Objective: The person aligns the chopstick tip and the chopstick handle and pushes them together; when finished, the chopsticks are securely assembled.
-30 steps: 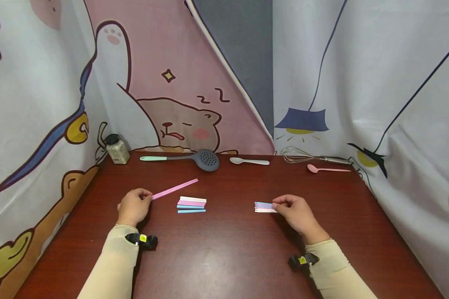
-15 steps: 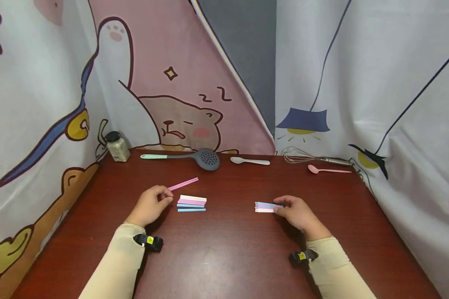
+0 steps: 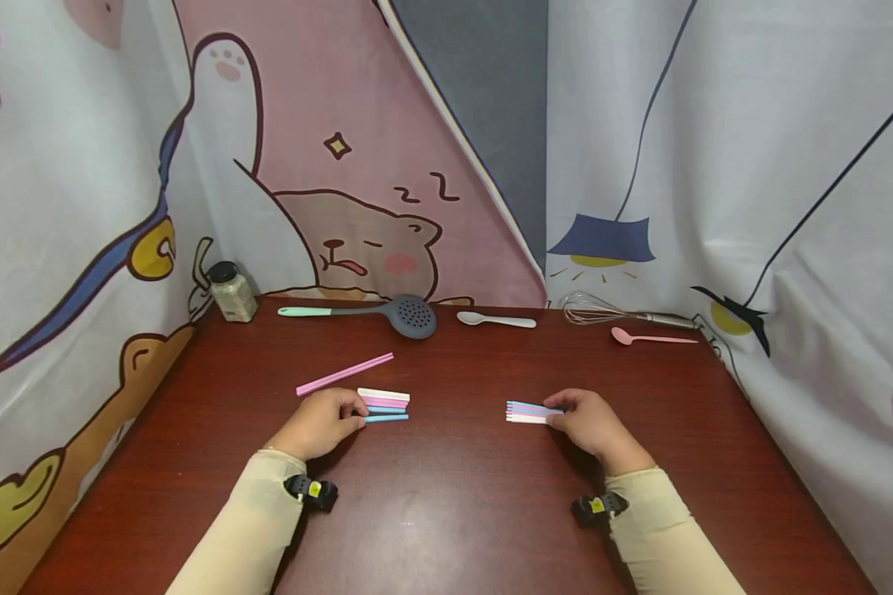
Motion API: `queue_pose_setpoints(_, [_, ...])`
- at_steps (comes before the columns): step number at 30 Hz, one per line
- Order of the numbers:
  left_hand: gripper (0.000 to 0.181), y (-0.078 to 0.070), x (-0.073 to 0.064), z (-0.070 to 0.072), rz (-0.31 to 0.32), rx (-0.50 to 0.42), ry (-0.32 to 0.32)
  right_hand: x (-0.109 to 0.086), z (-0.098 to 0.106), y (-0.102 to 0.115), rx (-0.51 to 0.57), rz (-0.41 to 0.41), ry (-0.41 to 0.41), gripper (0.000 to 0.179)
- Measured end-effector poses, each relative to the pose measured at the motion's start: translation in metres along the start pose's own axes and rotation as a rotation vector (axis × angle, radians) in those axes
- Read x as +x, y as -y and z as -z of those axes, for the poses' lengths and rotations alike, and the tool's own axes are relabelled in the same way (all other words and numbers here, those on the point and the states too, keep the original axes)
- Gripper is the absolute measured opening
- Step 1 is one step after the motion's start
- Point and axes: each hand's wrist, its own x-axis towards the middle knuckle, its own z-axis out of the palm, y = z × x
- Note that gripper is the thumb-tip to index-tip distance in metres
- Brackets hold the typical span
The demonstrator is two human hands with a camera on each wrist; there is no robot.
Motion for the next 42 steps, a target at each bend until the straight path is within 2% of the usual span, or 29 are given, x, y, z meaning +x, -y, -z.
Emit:
queue_pose_setpoints(4, [0.009, -0.002, -0.001, -0.001, -0.012, 0.025, -0.001, 0.000, -0.001, 0.000, -0.020, 0.003, -0.022, 0.017])
queue_pose_setpoints(13, [0.020, -0.008, 0.000, -0.006, 0.030, 0.099, 0.009, 0.002, -0.002, -0.002, -0.044, 0.006, -0.052, 0.012])
queue_pose_setpoints(20, [0.021, -0.006, 0.002, -0.008, 0.045, 0.102, 0.004, 0.002, -0.002, -0.002, -0.066, 0.004, -0.054, 0.014])
queue_pose_setpoints(24, [0.021, -0.007, 0.002, -0.009, 0.020, 0.062, 0.012, 0.002, -0.001, -0.001, -0.074, 0.005, -0.047, 0.014])
queue_pose_setpoints(28, [0.021, -0.010, 0.003, -0.014, -0.041, -0.010, 0.039, 0.002, -0.001, -0.003, -0.089, -0.006, -0.040, 0.012])
queue_pose_setpoints(36, [0.016, -0.026, 0.002, -0.029, -0.156, -0.173, 0.031, 0.002, -0.001, -0.003, -0.073, -0.026, -0.035, 0.008])
queue_pose_setpoints(42, [0.013, -0.037, 0.000, -0.040, -0.169, -0.265, 0.008, -0.001, -0.001, -0.004, 0.000, -0.020, -0.065, 0.007])
